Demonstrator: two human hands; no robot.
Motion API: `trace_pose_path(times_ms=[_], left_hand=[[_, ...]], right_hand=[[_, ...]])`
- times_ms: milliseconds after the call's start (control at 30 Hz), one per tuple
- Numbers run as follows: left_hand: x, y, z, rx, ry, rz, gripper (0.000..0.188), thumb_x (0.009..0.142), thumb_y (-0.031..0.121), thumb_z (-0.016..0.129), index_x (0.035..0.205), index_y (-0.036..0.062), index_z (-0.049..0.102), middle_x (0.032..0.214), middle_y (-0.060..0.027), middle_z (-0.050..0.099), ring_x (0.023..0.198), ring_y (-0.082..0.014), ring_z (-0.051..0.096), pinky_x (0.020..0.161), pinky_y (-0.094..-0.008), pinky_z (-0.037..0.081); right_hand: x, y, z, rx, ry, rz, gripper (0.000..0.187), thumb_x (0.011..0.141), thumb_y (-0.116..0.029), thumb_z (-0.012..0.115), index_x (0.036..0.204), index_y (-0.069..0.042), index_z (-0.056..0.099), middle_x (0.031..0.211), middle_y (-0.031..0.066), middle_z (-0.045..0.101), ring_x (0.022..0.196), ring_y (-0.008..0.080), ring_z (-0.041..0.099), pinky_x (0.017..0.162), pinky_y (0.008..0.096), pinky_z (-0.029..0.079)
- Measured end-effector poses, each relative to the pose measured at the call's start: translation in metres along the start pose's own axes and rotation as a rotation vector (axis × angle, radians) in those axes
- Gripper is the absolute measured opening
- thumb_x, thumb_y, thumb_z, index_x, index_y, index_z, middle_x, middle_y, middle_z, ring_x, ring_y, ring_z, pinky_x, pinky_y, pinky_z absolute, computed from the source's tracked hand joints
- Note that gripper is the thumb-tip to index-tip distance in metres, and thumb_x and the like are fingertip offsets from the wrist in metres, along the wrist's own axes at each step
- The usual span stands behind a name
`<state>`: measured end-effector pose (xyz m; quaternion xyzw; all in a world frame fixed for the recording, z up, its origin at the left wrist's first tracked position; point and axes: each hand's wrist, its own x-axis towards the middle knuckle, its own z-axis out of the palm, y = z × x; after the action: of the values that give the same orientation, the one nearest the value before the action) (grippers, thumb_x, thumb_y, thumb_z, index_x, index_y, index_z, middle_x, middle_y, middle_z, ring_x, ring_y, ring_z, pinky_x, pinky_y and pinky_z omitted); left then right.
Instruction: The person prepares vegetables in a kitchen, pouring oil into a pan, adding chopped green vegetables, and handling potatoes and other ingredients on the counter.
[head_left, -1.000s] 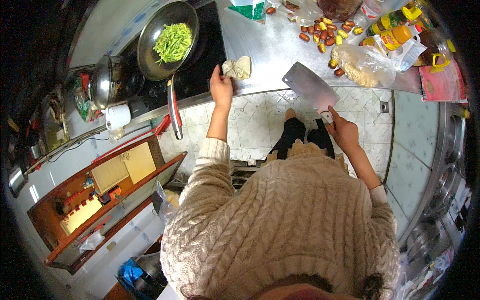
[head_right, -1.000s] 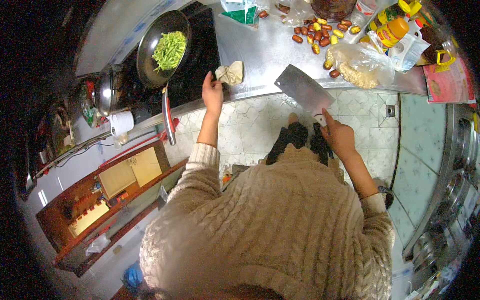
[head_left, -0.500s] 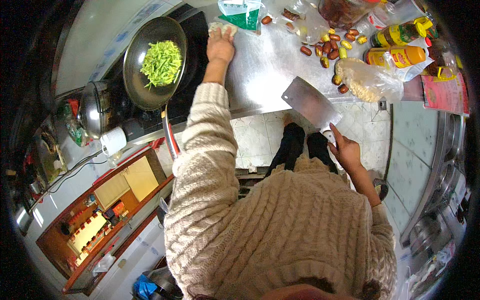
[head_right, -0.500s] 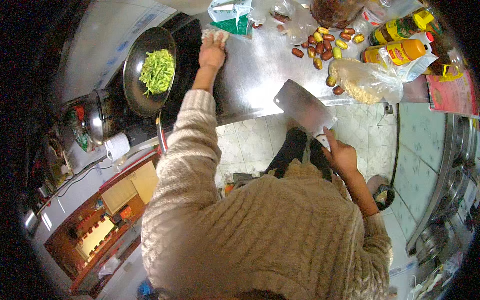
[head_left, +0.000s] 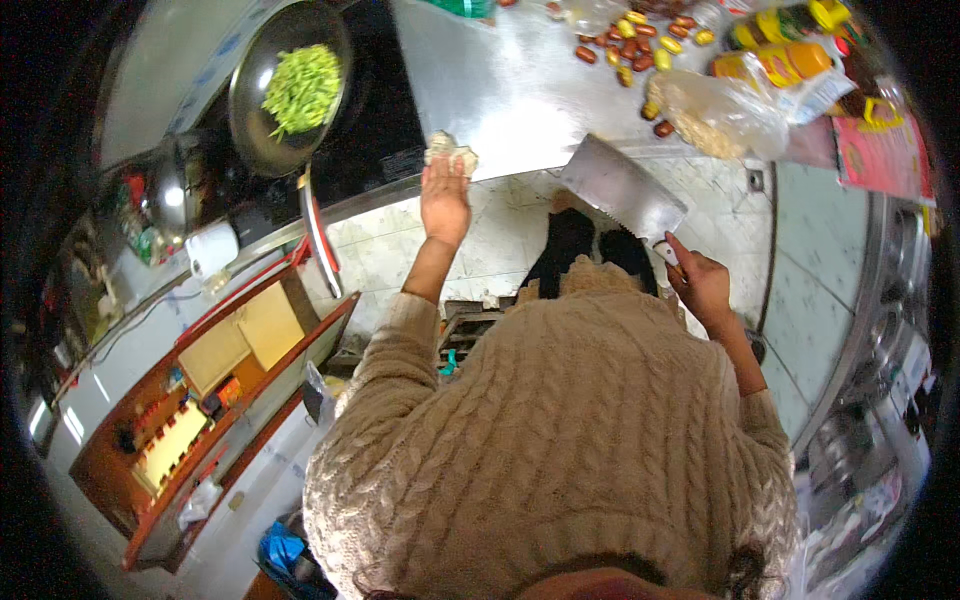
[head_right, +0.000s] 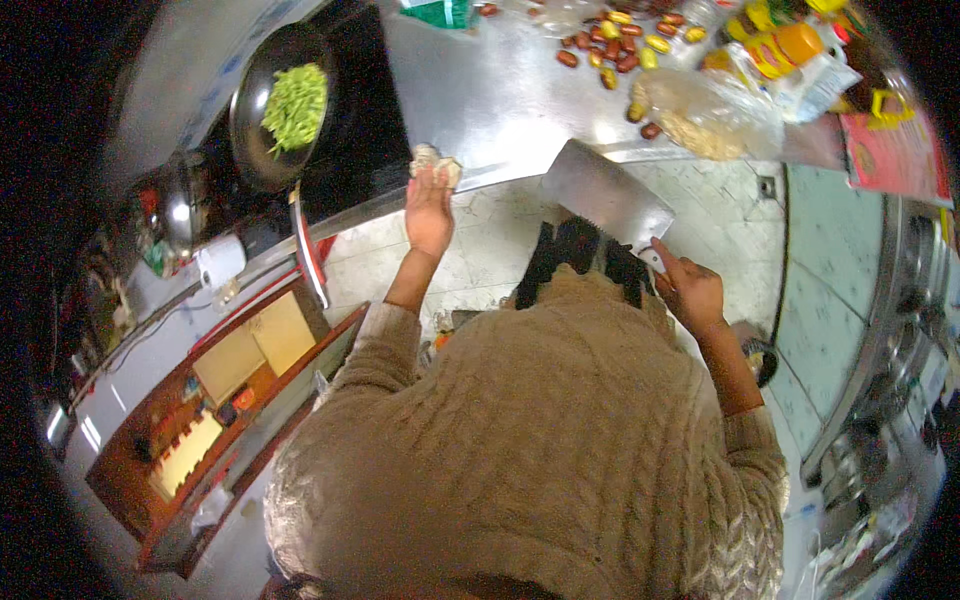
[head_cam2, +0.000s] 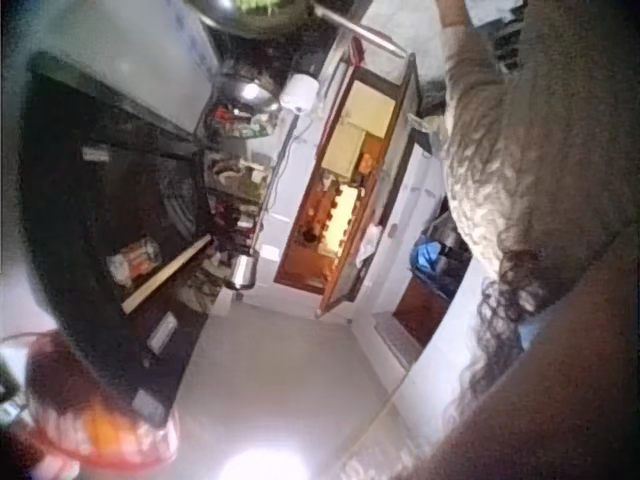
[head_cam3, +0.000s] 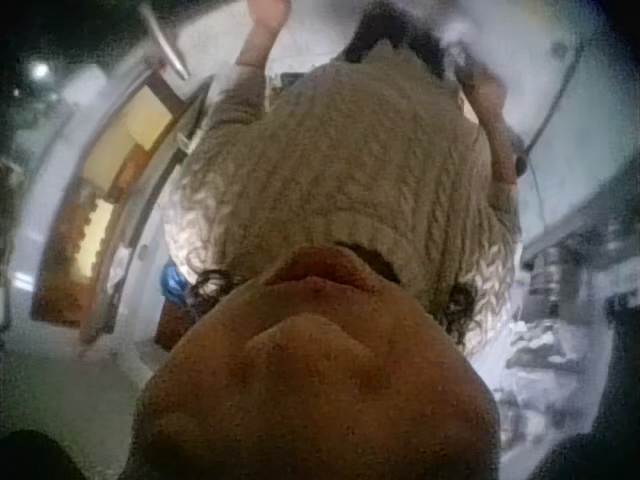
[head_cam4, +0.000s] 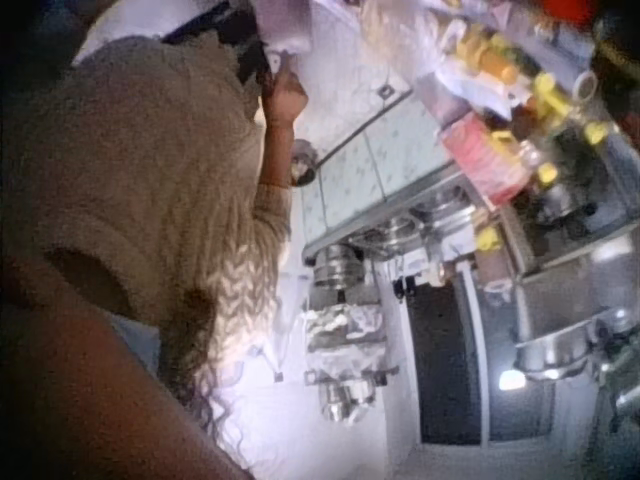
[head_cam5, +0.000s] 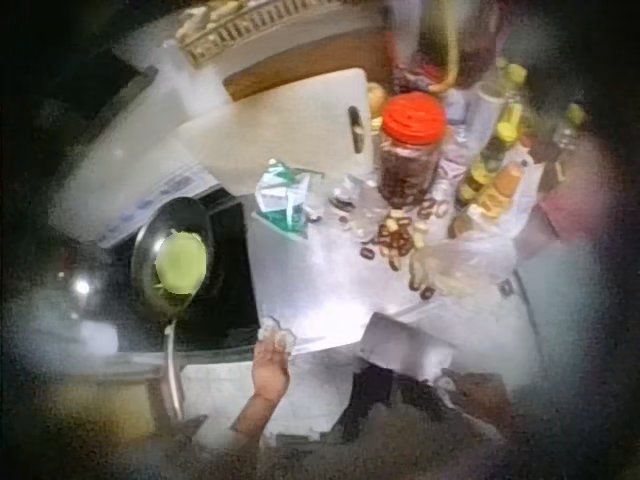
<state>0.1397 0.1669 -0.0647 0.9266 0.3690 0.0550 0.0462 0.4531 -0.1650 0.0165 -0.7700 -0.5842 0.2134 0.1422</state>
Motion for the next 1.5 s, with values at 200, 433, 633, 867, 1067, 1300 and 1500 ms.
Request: trace_pose_path(times_ms=[200,433,633,867,1067,1300,1500], left_hand=[[0.056,0.04,0.008,-0.218,0.064,0.079,0.035,0.092,0.02,0.051,0.125,0.0115,0.058,0.141,-0.0168,0.041,0.129,-0.0363,0.038,0.108,-0.0393,0.031],[0.088,0.174,0.032,-0.225,0.018,0.47,0.039,0.086,0.015,0.051,0.124,0.01,0.055,0.134,-0.0129,0.049,0.129,-0.0311,0.04,0.108,-0.0388,0.032],[0.093,0.218,0.065,-0.146,-0.003,0.592,0.038,0.086,0.016,0.051,0.124,0.0104,0.056,0.136,-0.0057,0.047,0.13,-0.0265,0.037,0.108,-0.0387,0.032],[0.055,0.11,0.05,-0.279,0.127,0.255,0.034,0.086,0.016,0.051,0.118,0.0085,0.06,0.126,-0.0124,0.054,0.122,-0.0287,0.045,0.104,-0.0414,0.034],[0.027,-0.011,-0.009,0.087,0.127,0.085,0.034,0.089,0.017,0.048,0.118,0.0027,0.058,0.125,-0.0161,0.054,0.118,-0.0305,0.048,0.108,-0.0445,0.027],[0.165,-0.04,0.017,0.138,0.193,-0.036,0.036,0.09,0.019,0.044,0.12,0.0027,0.057,0.127,-0.0177,0.053,0.116,-0.032,0.049,0.107,-0.0453,0.027],[0.245,-0.079,0.031,0.172,0.078,-0.178,0.039,0.093,0.026,0.04,0.125,0.008,0.055,0.13,-0.015,0.052,0.12,-0.0306,0.048,0.103,-0.0446,0.032]], right_hand=[[-0.052,0.003,0.002,-0.054,0.052,0.108,0.06,0.077,-0.018,0.069,0.133,-0.019,0.049,0.068,0.0074,0.058,0.056,0.0246,0.058,0.051,0.0351,0.047],[-0.075,-0.011,0.004,0.072,0.219,0.334,0.054,0.077,-0.017,0.07,0.128,-0.019,0.054,0.072,0.0094,0.063,0.058,0.0257,0.061,0.054,0.0356,0.048],[-0.088,-0.015,0.012,0.056,0.21,0.449,0.052,0.078,-0.02,0.069,0.128,-0.02,0.054,0.08,0.0148,0.067,0.063,0.0282,0.064,0.057,0.0372,0.05],[-0.078,-0.021,0.021,0.074,0.169,0.341,0.052,0.078,-0.014,0.071,0.128,-0.017,0.055,0.076,0.0157,0.066,0.06,0.0271,0.063,0.055,0.0352,0.049],[-0.035,-0.042,0.011,0.038,0.121,0.135,0.052,0.076,-0.014,0.071,0.126,-0.015,0.056,0.07,0.0109,0.063,0.057,0.0258,0.06,0.054,0.0344,0.048],[0.057,-0.053,0.022,-0.054,0.195,-0.048,0.051,0.076,-0.022,0.071,0.125,-0.018,0.056,0.063,0.0064,0.058,0.052,0.0252,0.057,0.05,0.0368,0.046],[0.157,-0.058,0.042,-0.15,0.207,-0.087,0.054,0.082,-0.024,0.064,0.132,-0.015,0.047,0.068,0.0092,0.061,0.055,0.028,0.059,0.052,0.0391,0.048]])
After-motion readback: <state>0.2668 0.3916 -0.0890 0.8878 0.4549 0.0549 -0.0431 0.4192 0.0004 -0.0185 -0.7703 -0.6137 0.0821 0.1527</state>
